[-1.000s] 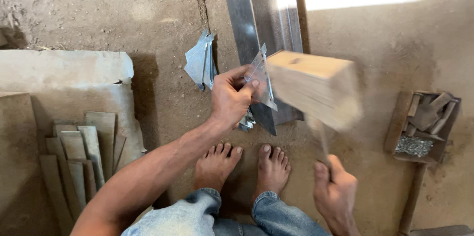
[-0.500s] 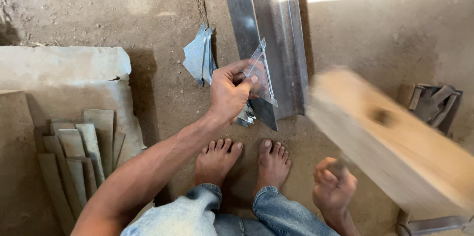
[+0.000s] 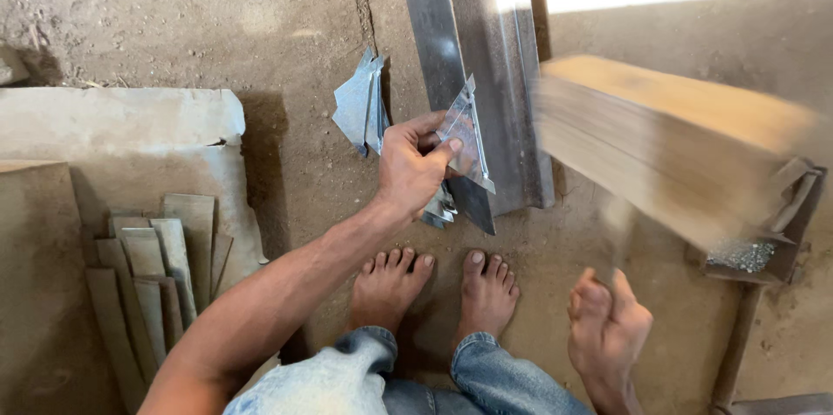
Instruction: The person picks up small triangular sheet-metal pieces one at a time, holds each against a heavy steel angle bar on the ground, and hammers them with a wooden mallet to bend the metal. Finished pieces are set on a growing pile beside the bar, and the person occasionally gathers and restacks the pile.
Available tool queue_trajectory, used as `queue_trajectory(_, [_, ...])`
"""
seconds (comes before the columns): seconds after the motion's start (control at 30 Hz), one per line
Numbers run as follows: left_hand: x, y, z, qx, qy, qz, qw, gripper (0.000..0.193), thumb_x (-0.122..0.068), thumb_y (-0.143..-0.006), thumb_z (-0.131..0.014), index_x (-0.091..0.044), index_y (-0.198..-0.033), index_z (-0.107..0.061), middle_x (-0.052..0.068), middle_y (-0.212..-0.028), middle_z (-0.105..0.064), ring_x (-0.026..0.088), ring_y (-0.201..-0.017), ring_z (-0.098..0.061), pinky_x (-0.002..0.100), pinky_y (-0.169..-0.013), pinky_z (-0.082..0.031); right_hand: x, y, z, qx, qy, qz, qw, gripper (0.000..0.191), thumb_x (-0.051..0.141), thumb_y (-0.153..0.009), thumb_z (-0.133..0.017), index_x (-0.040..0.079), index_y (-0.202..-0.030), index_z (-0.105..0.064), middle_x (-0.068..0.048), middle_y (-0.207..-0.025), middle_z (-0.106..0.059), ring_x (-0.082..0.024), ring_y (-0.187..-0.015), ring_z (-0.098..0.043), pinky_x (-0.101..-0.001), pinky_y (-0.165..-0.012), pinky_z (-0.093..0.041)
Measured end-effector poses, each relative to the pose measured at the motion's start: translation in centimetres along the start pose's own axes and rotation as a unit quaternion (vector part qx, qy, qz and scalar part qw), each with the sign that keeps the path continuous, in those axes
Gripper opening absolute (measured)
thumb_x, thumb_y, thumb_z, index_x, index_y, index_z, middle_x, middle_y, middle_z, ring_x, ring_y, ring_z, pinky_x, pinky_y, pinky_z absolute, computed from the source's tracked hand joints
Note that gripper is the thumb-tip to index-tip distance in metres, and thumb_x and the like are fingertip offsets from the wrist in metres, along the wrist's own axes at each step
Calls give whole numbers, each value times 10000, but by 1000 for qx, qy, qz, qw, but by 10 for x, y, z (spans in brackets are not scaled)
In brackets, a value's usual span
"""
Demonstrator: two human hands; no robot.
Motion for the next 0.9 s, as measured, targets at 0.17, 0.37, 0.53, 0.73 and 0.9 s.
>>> queue_trajectory(0.17, [6,0,6,-19,-9,-16,1000,347,60,-900,-642,40,-1244,-681,79,-910,-754,123,-742,-723,289,-619,-653,-1,-3,-9,31,106,-9,994,366,355,-1073,-517,36,-896,-512,17,-630,-439,-63,-577,-413,-250,-473,-373])
queue_trajectory(0.37, [-14,29,22,39,-121,-73,989,369,-40,-923,-734,69,-1271,-673,135,-1051,-750,156,-925,-694,360,-799,-592,-44,15,13,-33,-47,-186,981,387,338,-1100,-496,37,-858,-525,-12,-612,-460,-83,-500,-402,-257,-430,-302])
queue_trajectory(0.53, [-94,21,82,-142,-654,-206,714,763,-324,-804,-910,32,-1377,-555,240,-1234,-607,343,-1043,-590,500,-861,-521,-63,27,4,-4,-39,-196,980,413,355,-1100,-495,25,-855,-535,-24,-604,-467,-92,-493,-417,-264,-426,-339])
queue_trajectory(0.73, [-112,7,118,-145,-653,-140,730,627,-234,-657,-950,-33,-1153,-623,204,-1155,-640,361,-1026,-640,520,-795,-564,-69,29,-13,26,-72,-211,974,388,358,-1079,-508,23,-891,-566,-25,-609,-467,-94,-485,-421,-257,-424,-339])
queue_trajectory(0.9, [-93,22,104,-94,-343,-45,934,390,-48,-856,-773,-14,-1191,-577,158,-868,-756,176,-756,-750,364,-644,-636,-54,24,-4,21,-80,-188,979,377,357,-1069,-511,29,-891,-567,-16,-616,-477,-79,-497,-426,-246,-423,-339])
Point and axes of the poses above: each hand's wrist, its own y-axis away from the middle knuckle, its own z-axis out of the back of the hand, x = y × z, the point moved 10 cm from there along -y, towards the middle knuckle
